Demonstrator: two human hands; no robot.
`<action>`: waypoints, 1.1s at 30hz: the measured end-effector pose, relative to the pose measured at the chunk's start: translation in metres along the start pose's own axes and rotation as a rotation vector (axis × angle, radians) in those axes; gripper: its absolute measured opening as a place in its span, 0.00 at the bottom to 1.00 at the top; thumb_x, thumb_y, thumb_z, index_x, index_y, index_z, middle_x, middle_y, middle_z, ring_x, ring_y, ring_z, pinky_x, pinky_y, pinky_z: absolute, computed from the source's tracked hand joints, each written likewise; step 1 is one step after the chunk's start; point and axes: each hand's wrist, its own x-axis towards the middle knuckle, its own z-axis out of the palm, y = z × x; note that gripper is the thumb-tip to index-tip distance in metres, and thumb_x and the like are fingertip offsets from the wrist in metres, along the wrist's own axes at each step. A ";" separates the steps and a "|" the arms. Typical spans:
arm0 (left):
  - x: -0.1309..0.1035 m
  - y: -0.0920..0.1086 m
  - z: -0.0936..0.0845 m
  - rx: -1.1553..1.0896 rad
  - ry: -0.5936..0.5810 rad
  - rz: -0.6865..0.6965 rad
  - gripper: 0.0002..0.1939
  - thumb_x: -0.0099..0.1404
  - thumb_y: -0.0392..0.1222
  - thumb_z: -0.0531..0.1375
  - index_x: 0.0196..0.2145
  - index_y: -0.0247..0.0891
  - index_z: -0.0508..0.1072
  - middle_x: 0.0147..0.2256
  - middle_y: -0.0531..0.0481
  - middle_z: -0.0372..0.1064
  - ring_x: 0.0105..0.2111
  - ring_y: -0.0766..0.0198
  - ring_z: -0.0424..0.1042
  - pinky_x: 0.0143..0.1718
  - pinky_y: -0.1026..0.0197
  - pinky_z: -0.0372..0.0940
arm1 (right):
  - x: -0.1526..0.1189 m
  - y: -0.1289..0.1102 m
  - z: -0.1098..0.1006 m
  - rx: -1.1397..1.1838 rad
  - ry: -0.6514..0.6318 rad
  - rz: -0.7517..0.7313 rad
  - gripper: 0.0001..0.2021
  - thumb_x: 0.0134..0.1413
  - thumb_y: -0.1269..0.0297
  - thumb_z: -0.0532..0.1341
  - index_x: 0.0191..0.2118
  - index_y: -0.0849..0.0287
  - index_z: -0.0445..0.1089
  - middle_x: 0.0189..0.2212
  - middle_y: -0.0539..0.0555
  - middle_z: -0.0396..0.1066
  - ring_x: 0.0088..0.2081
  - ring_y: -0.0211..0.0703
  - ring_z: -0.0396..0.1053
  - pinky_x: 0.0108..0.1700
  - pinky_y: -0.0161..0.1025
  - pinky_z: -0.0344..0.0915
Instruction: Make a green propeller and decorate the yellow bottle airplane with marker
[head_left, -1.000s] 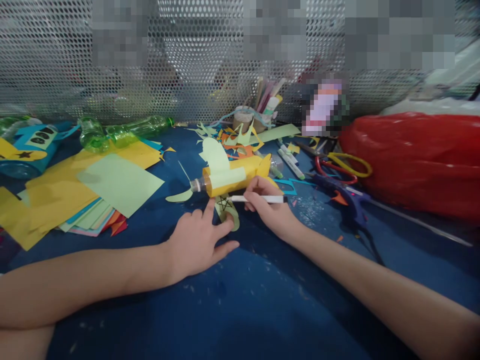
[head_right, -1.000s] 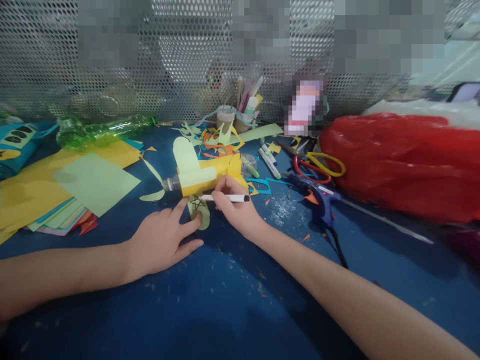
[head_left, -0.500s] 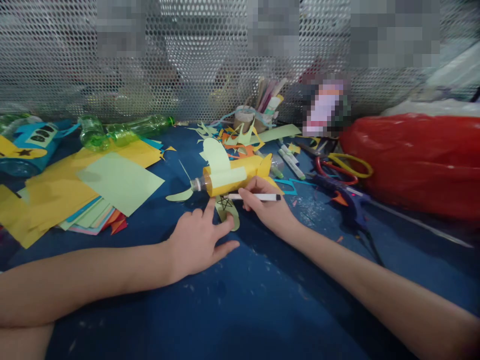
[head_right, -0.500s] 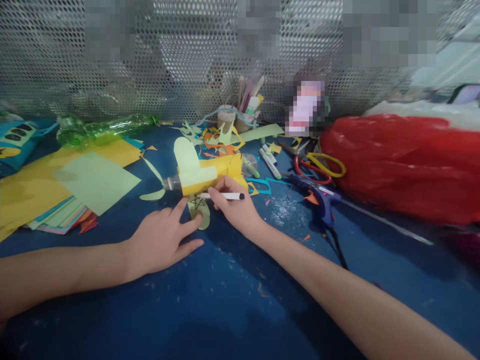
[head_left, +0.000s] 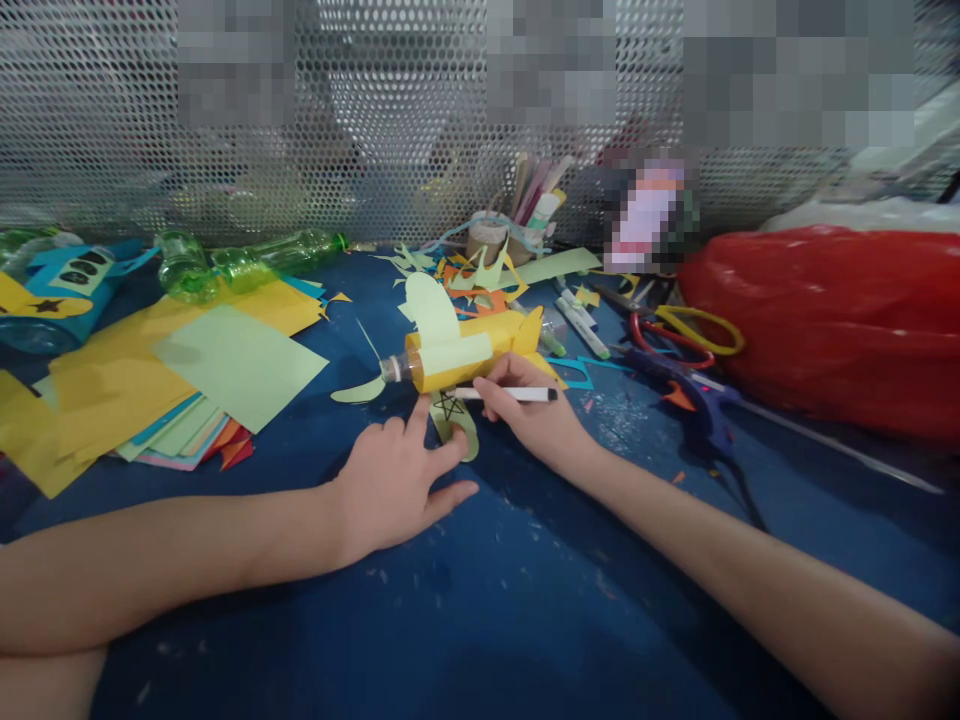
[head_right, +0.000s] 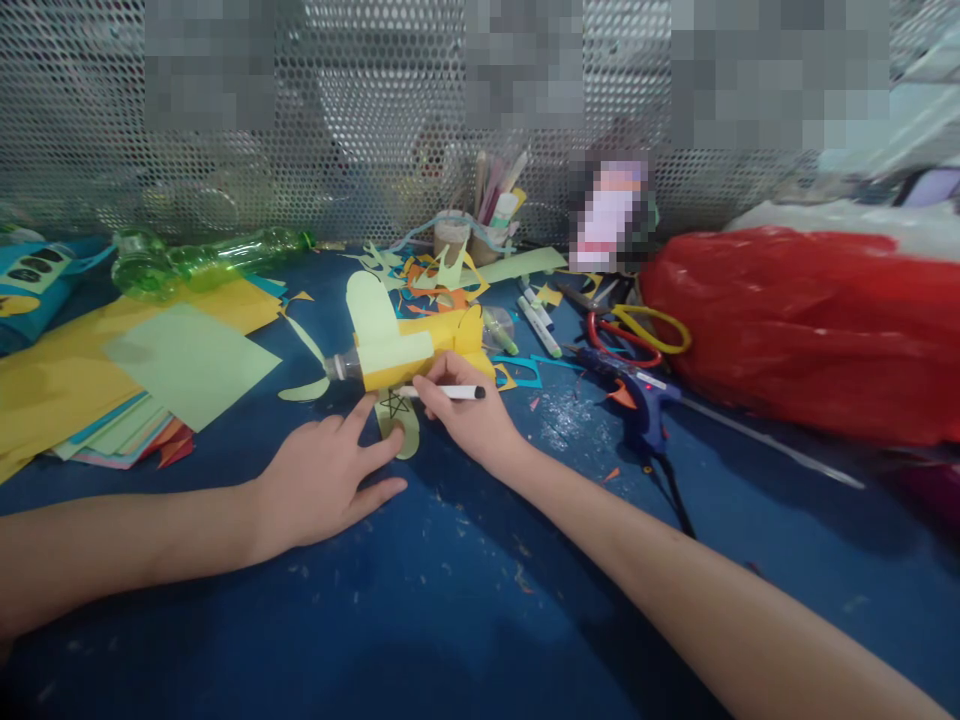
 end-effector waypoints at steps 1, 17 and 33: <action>0.000 0.000 0.000 -0.005 0.000 -0.003 0.28 0.70 0.61 0.41 0.58 0.47 0.63 0.60 0.30 0.55 0.39 0.48 0.73 0.34 0.50 0.67 | 0.000 0.000 0.000 -0.001 0.001 0.000 0.11 0.54 0.60 0.61 0.26 0.55 0.59 0.16 0.43 0.62 0.20 0.35 0.61 0.26 0.36 0.58; 0.000 0.000 0.001 -0.013 0.003 -0.015 0.28 0.69 0.61 0.42 0.58 0.47 0.63 0.60 0.32 0.55 0.39 0.49 0.73 0.36 0.50 0.67 | 0.000 -0.001 0.000 0.016 -0.012 0.013 0.12 0.53 0.60 0.61 0.25 0.54 0.58 0.15 0.43 0.61 0.20 0.36 0.62 0.27 0.37 0.59; 0.000 0.000 0.000 0.019 0.006 0.004 0.28 0.70 0.61 0.41 0.59 0.47 0.63 0.60 0.30 0.56 0.38 0.48 0.73 0.33 0.50 0.68 | 0.000 -0.001 0.000 0.004 0.014 0.006 0.11 0.53 0.61 0.60 0.25 0.54 0.57 0.14 0.42 0.60 0.20 0.37 0.63 0.26 0.37 0.59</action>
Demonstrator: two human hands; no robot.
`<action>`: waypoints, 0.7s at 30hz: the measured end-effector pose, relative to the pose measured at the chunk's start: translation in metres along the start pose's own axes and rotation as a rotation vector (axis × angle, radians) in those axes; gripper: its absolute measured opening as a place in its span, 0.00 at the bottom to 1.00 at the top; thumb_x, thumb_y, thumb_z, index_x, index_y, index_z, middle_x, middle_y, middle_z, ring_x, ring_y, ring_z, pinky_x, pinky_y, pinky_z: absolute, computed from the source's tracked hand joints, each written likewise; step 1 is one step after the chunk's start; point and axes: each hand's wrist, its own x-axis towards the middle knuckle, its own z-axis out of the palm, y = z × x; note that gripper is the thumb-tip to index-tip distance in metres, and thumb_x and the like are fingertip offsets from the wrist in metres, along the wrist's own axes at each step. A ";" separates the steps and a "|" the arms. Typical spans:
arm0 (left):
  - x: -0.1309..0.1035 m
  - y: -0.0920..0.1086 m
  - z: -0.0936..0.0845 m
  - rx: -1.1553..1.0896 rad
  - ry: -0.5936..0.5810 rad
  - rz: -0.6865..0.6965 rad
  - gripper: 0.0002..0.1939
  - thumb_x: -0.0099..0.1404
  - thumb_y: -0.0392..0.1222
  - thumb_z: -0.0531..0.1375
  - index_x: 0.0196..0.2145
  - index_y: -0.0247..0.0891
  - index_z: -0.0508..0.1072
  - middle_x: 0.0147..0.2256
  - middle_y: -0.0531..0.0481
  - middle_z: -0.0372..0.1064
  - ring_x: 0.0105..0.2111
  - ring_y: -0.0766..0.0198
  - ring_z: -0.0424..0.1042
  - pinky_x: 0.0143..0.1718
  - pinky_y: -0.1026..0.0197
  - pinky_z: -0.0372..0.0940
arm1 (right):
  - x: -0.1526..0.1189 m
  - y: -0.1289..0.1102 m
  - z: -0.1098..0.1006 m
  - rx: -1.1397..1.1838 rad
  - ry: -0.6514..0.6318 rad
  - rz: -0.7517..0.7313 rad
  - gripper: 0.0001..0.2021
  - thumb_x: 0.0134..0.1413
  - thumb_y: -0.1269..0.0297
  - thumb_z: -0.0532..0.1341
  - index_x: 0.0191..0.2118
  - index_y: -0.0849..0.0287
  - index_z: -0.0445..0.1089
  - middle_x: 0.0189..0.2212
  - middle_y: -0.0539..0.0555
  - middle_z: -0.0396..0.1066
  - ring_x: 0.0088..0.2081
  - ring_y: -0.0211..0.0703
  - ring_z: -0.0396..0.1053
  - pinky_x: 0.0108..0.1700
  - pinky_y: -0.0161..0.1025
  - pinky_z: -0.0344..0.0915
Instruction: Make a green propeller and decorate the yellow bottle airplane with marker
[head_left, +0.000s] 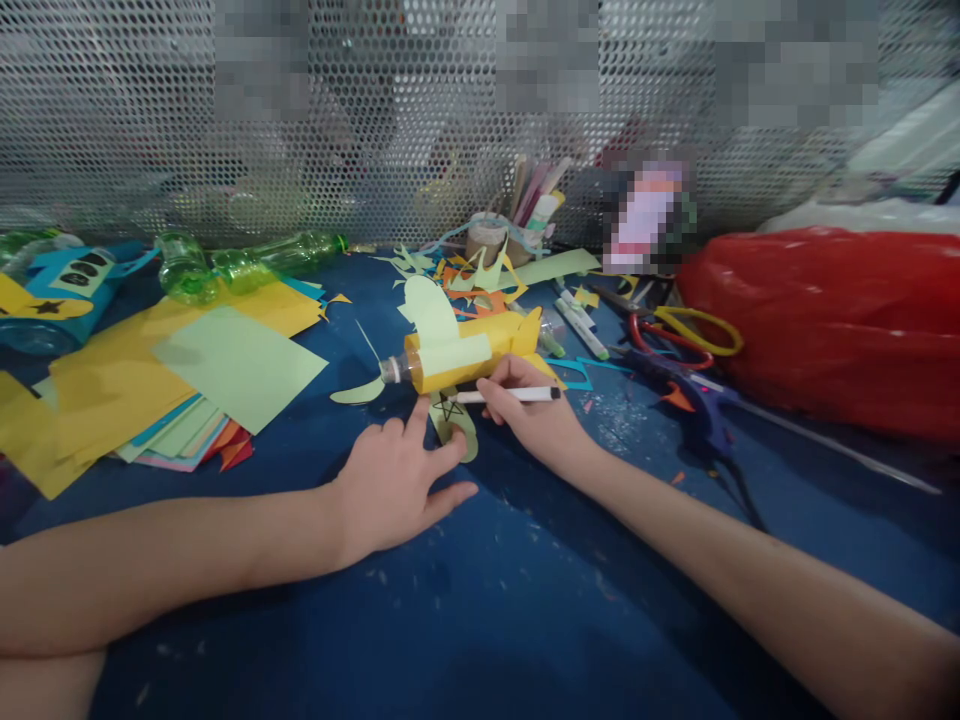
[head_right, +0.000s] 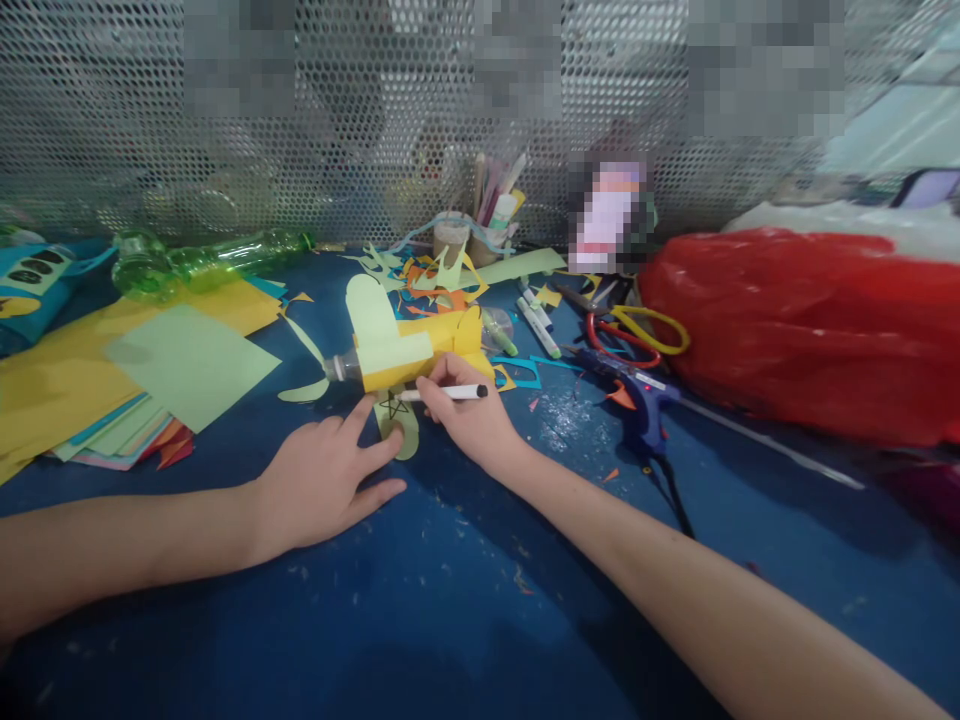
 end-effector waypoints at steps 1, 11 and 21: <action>0.000 0.000 0.000 -0.003 0.001 -0.001 0.28 0.70 0.61 0.41 0.58 0.47 0.63 0.60 0.31 0.56 0.38 0.48 0.73 0.34 0.50 0.68 | 0.000 0.000 0.000 0.000 0.003 0.001 0.11 0.53 0.62 0.60 0.25 0.54 0.57 0.14 0.42 0.60 0.20 0.37 0.64 0.26 0.37 0.59; 0.000 0.000 0.002 0.012 -0.003 0.006 0.28 0.70 0.61 0.40 0.59 0.47 0.62 0.60 0.29 0.55 0.38 0.47 0.73 0.33 0.50 0.68 | 0.001 0.001 0.000 0.009 0.000 -0.004 0.11 0.53 0.61 0.60 0.25 0.54 0.57 0.14 0.42 0.60 0.20 0.37 0.63 0.26 0.37 0.60; 0.000 0.000 0.002 0.026 0.010 0.002 0.29 0.70 0.61 0.40 0.59 0.47 0.62 0.59 0.29 0.56 0.38 0.48 0.73 0.33 0.50 0.68 | 0.001 0.004 -0.001 0.003 -0.007 -0.025 0.11 0.54 0.61 0.60 0.26 0.54 0.58 0.15 0.42 0.60 0.20 0.37 0.63 0.27 0.38 0.61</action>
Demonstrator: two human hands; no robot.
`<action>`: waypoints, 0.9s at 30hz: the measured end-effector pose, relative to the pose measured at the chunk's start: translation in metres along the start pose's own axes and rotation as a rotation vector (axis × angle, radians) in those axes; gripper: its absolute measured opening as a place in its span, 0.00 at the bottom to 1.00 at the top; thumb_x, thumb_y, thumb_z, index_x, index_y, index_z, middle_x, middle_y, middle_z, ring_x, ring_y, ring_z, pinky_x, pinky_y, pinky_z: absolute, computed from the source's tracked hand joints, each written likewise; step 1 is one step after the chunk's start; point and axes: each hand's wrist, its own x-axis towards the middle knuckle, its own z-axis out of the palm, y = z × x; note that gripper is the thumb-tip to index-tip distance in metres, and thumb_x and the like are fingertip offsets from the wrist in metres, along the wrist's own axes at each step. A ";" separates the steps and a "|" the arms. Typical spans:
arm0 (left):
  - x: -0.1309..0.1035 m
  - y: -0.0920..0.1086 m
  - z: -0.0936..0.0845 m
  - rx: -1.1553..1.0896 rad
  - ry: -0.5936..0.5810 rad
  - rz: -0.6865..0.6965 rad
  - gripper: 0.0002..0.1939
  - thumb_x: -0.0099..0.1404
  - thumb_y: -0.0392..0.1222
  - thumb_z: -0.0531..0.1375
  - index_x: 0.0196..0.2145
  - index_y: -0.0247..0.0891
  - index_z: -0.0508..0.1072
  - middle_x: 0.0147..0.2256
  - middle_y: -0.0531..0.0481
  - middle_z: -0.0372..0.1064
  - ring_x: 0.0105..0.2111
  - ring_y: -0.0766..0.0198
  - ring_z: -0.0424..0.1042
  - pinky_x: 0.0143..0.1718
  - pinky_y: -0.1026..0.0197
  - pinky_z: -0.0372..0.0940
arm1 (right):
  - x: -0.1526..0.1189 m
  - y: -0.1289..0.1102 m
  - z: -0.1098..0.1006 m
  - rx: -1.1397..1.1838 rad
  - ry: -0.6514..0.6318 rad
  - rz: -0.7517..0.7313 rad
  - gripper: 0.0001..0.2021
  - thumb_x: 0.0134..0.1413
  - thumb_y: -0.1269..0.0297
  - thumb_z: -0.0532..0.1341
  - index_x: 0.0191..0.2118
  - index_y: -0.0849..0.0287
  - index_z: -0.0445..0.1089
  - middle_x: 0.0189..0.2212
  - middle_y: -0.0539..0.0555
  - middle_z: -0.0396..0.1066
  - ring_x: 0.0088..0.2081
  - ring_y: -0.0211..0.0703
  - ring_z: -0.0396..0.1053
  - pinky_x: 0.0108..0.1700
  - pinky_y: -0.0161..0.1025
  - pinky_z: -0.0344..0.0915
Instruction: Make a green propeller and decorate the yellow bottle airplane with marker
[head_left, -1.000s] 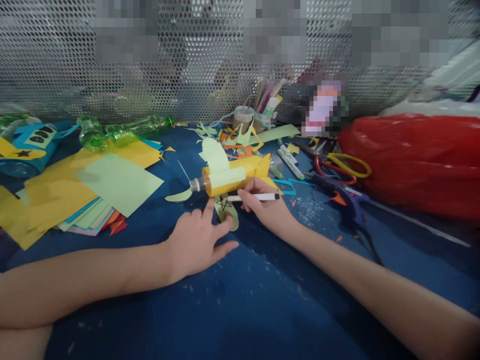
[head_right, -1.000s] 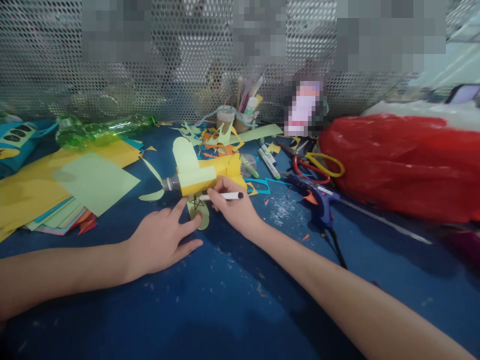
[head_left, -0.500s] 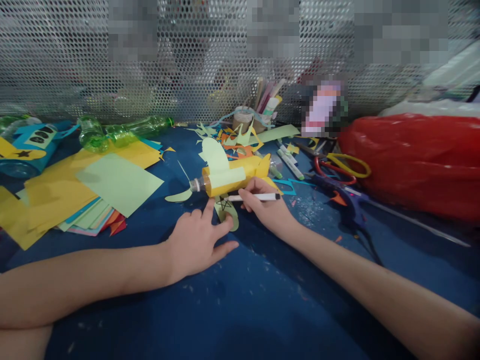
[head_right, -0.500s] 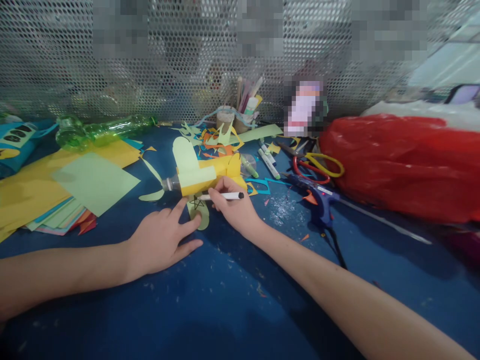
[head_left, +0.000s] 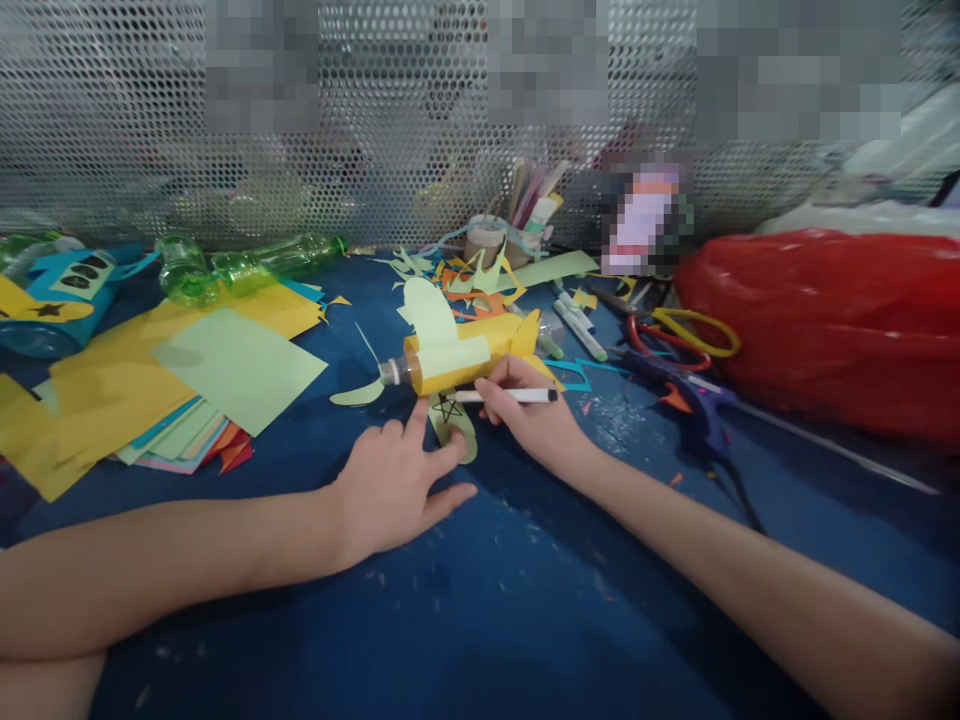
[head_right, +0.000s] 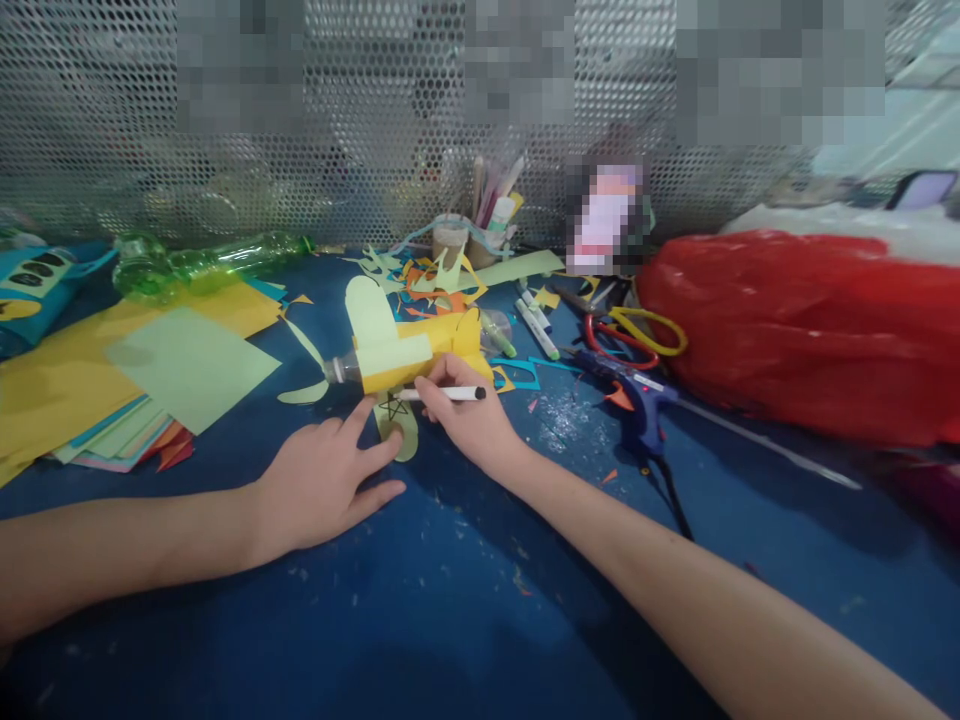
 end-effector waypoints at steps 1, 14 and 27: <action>0.000 0.000 0.000 0.000 0.004 0.000 0.29 0.70 0.61 0.40 0.59 0.47 0.62 0.59 0.30 0.56 0.38 0.48 0.73 0.33 0.50 0.68 | 0.000 0.000 0.000 0.002 0.000 -0.001 0.11 0.54 0.61 0.60 0.26 0.54 0.58 0.15 0.42 0.60 0.20 0.37 0.63 0.27 0.38 0.61; 0.000 0.000 0.000 0.009 0.000 0.002 0.28 0.70 0.60 0.39 0.59 0.47 0.62 0.60 0.29 0.56 0.38 0.48 0.73 0.32 0.50 0.68 | 0.000 -0.001 0.000 0.019 0.013 0.026 0.11 0.53 0.61 0.60 0.25 0.54 0.57 0.14 0.41 0.59 0.20 0.36 0.64 0.26 0.37 0.62; 0.000 0.000 0.001 0.009 0.001 0.004 0.28 0.70 0.60 0.39 0.58 0.47 0.63 0.60 0.31 0.56 0.38 0.49 0.73 0.32 0.51 0.68 | -0.004 -0.006 0.001 0.072 -0.065 0.019 0.11 0.53 0.60 0.61 0.25 0.55 0.59 0.15 0.43 0.61 0.19 0.33 0.58 0.24 0.35 0.56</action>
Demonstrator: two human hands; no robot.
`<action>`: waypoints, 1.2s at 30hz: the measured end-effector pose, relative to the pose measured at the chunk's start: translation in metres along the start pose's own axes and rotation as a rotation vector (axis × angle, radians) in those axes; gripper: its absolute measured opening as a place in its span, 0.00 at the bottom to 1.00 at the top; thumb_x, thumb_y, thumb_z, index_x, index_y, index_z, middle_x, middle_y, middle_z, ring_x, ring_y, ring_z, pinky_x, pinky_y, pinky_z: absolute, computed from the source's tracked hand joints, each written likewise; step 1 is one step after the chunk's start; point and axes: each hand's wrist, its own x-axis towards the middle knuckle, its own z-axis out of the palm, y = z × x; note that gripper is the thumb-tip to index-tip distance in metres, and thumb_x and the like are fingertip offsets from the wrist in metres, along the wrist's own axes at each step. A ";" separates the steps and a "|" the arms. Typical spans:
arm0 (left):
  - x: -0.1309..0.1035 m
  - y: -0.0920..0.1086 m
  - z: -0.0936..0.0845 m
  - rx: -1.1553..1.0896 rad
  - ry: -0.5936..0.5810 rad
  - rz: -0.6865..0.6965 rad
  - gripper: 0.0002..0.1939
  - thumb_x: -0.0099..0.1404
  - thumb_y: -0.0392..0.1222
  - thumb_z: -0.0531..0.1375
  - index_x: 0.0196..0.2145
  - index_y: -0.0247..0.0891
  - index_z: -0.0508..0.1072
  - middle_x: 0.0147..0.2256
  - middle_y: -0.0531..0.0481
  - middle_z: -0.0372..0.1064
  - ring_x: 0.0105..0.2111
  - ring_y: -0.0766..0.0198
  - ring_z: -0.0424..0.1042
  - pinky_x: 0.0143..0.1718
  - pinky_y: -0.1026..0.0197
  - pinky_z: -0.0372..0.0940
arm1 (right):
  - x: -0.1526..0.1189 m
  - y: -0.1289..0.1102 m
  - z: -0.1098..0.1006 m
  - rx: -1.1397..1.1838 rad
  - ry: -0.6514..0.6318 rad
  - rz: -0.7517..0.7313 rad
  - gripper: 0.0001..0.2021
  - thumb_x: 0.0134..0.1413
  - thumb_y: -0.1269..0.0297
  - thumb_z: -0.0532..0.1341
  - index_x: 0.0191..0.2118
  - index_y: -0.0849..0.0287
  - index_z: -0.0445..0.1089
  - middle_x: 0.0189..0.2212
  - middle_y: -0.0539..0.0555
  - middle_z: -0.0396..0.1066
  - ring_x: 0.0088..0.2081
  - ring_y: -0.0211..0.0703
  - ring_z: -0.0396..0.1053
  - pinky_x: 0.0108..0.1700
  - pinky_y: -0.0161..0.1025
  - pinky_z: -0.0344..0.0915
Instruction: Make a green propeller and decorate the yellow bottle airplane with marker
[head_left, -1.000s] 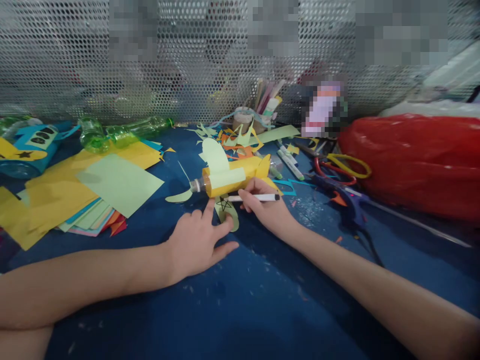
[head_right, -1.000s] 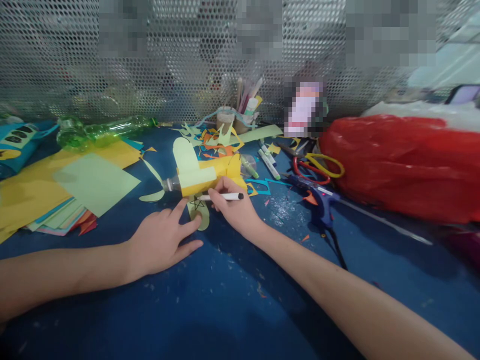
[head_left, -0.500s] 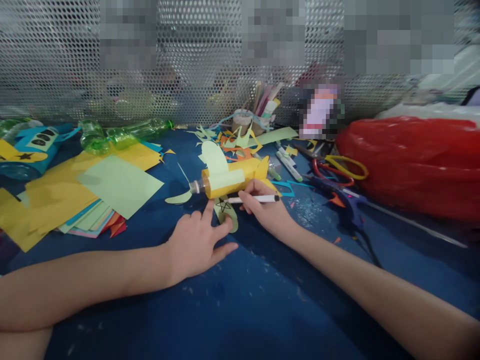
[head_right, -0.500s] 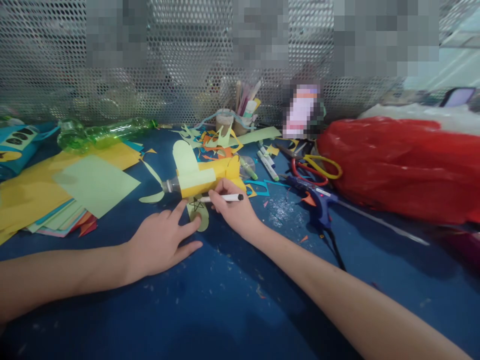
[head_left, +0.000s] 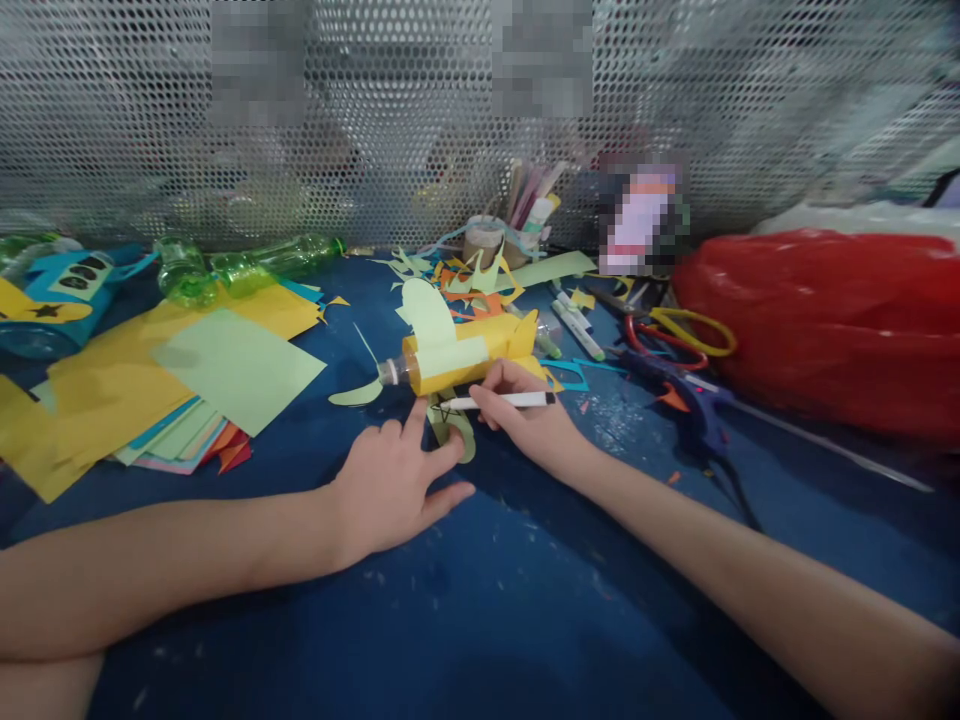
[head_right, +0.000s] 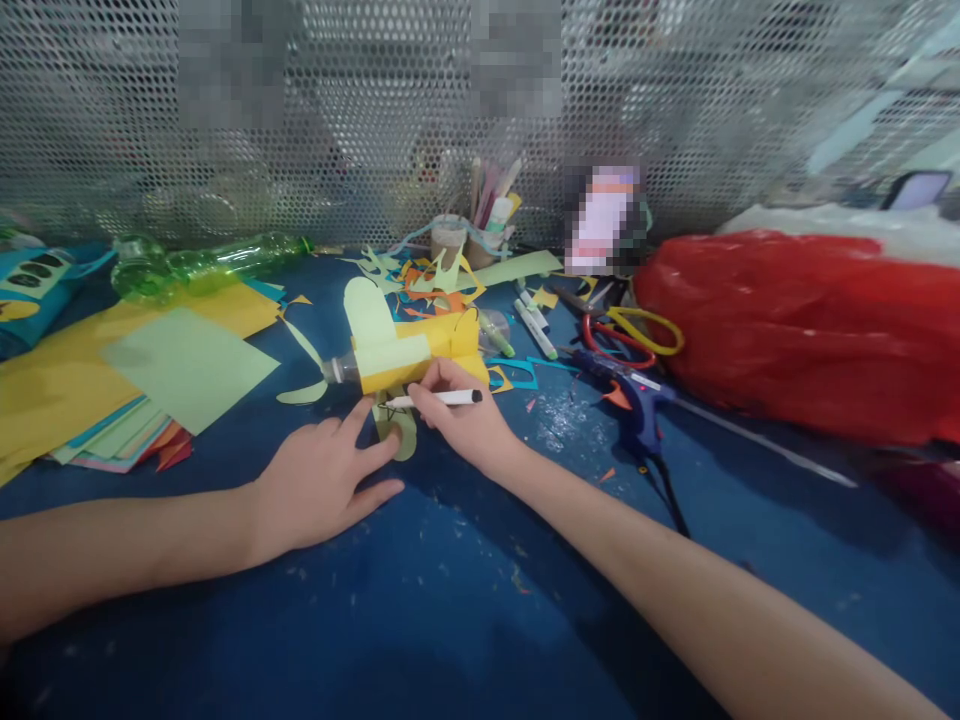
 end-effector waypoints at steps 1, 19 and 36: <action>0.000 0.000 0.000 -0.001 0.001 0.000 0.28 0.70 0.60 0.39 0.58 0.47 0.63 0.60 0.31 0.56 0.38 0.49 0.73 0.32 0.51 0.68 | 0.000 0.000 0.000 -0.002 -0.001 -0.005 0.12 0.53 0.60 0.61 0.25 0.55 0.59 0.15 0.42 0.61 0.19 0.33 0.58 0.24 0.35 0.55; 0.000 0.000 0.000 -0.049 0.002 -0.012 0.28 0.70 0.61 0.41 0.57 0.47 0.64 0.60 0.31 0.56 0.39 0.49 0.73 0.35 0.50 0.68 | 0.001 0.004 0.001 -0.013 -0.028 -0.001 0.13 0.54 0.57 0.62 0.26 0.55 0.59 0.16 0.43 0.62 0.19 0.33 0.58 0.24 0.35 0.56; 0.000 0.000 -0.001 -0.044 -0.001 -0.007 0.28 0.70 0.61 0.40 0.58 0.47 0.64 0.60 0.31 0.56 0.38 0.48 0.73 0.34 0.49 0.68 | 0.000 0.003 0.001 -0.016 -0.043 -0.001 0.12 0.54 0.58 0.61 0.26 0.55 0.59 0.16 0.43 0.61 0.19 0.33 0.58 0.25 0.35 0.56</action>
